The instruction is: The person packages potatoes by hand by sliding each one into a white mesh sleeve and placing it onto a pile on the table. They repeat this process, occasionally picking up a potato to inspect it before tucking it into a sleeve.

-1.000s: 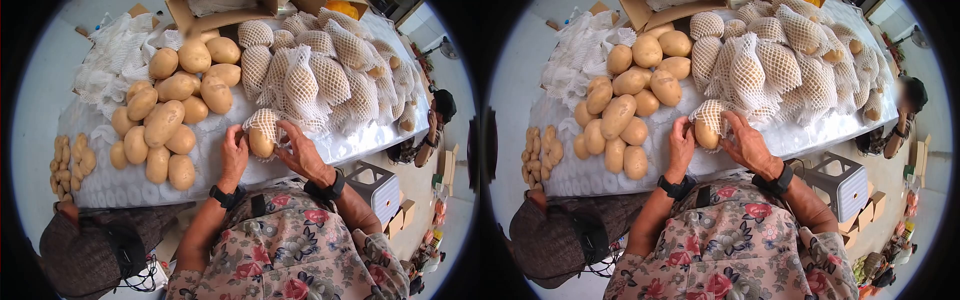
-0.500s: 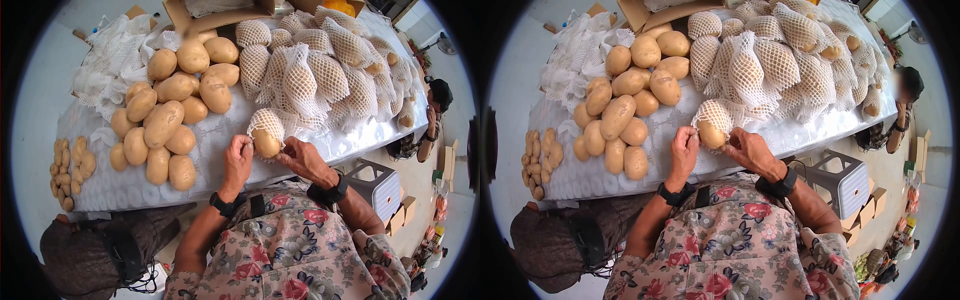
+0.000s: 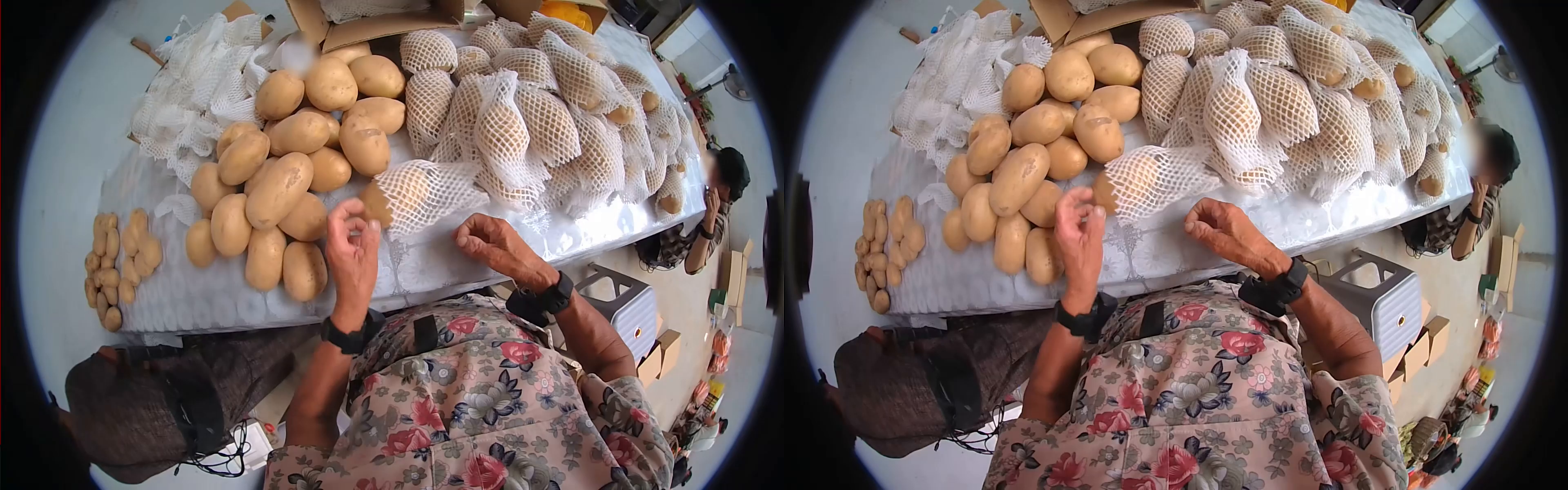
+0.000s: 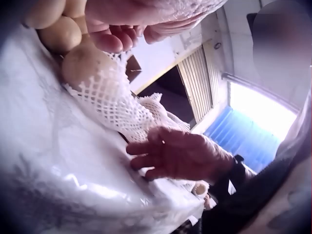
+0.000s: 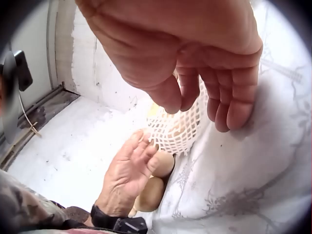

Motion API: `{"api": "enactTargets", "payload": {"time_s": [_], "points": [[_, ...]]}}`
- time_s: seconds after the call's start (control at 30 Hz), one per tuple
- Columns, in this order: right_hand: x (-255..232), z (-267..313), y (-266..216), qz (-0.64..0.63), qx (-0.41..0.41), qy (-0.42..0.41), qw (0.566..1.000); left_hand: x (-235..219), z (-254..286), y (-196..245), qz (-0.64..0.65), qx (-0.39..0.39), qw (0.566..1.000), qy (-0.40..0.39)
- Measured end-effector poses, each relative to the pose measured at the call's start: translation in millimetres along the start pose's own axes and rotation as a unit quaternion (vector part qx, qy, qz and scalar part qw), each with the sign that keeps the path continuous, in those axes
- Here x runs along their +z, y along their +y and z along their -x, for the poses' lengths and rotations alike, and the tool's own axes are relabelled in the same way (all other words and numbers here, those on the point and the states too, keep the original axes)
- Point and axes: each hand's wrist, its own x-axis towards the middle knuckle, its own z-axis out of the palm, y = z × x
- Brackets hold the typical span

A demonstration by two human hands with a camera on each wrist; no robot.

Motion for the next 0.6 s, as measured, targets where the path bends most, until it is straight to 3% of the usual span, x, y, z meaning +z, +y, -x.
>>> {"api": "enactTargets", "payload": {"time_s": [0.03, 0.13, 0.23, 0.27, 0.37, 0.4, 0.5, 0.6], "points": [[1, 1, -1, 0.015, 0.004, 0.013, 1.000, -2, -4, -5, 0.009, -0.039, 0.999, -0.031], [16, -2, -6, 0.031, -0.083, 0.085, 0.992, -2, -21, -24, 0.069, -0.156, 0.974, -0.147], [23, 1, -22, 0.055, -0.128, 0.088, 0.986, 4, -17, -9, 0.065, -0.234, 0.953, -0.182], [25, 2, -24, 0.054, -0.135, 0.109, 0.983, 7, -11, -8, 0.065, -0.191, 0.962, -0.183], [29, 6, -30, 0.091, -0.136, 0.157, 0.974, 19, -1, -25, -0.069, 0.089, 0.984, -0.141], [29, 7, -35, 0.129, -0.123, 0.167, 0.970, 20, 4, -15, -0.035, 0.072, 0.982, -0.169], [25, 5, -32, 0.294, -0.134, 0.187, 0.928, 20, 16, 15, 0.115, -0.127, 0.956, -0.240], [28, 2, -32, 0.359, -0.106, 0.200, 0.905, 19, 21, 3, 0.130, -0.116, 0.957, -0.233]]}}
